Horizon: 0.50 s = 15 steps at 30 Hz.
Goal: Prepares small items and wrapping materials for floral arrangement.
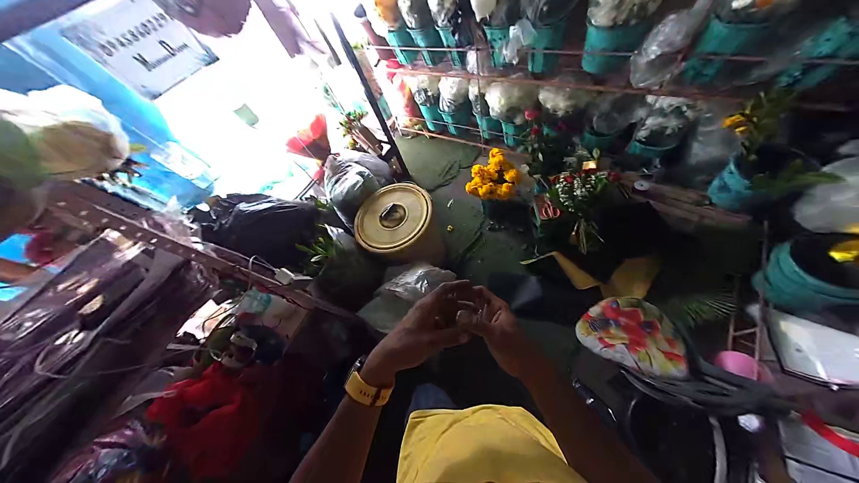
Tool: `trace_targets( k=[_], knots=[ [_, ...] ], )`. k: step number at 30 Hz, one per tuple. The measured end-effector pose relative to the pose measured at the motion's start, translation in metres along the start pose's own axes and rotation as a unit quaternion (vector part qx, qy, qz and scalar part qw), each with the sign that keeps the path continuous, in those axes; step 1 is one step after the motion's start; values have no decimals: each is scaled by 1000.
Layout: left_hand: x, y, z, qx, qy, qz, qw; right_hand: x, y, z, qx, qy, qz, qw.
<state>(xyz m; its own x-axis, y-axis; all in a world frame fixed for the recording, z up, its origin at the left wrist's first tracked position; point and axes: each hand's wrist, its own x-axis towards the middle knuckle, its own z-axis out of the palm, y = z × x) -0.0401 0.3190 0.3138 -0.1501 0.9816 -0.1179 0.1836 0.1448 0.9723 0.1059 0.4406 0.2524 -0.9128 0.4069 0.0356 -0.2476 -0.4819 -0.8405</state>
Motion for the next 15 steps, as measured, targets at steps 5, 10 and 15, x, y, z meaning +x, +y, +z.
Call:
trace_targets(
  k=[5, 10, 15],
  knots=[
    [24, -22, -8, 69, -25, -2, 997, -2, -18, -19, -44, 45, 29, 998],
    [33, -66, -18, 73, 107, -60, 990, 5, -33, -53, -202, 181, 55, 961],
    [70, -76, -12, -202, -19, -173, 964, 25, -47, -82, -327, 224, 40, 917]
  ],
)
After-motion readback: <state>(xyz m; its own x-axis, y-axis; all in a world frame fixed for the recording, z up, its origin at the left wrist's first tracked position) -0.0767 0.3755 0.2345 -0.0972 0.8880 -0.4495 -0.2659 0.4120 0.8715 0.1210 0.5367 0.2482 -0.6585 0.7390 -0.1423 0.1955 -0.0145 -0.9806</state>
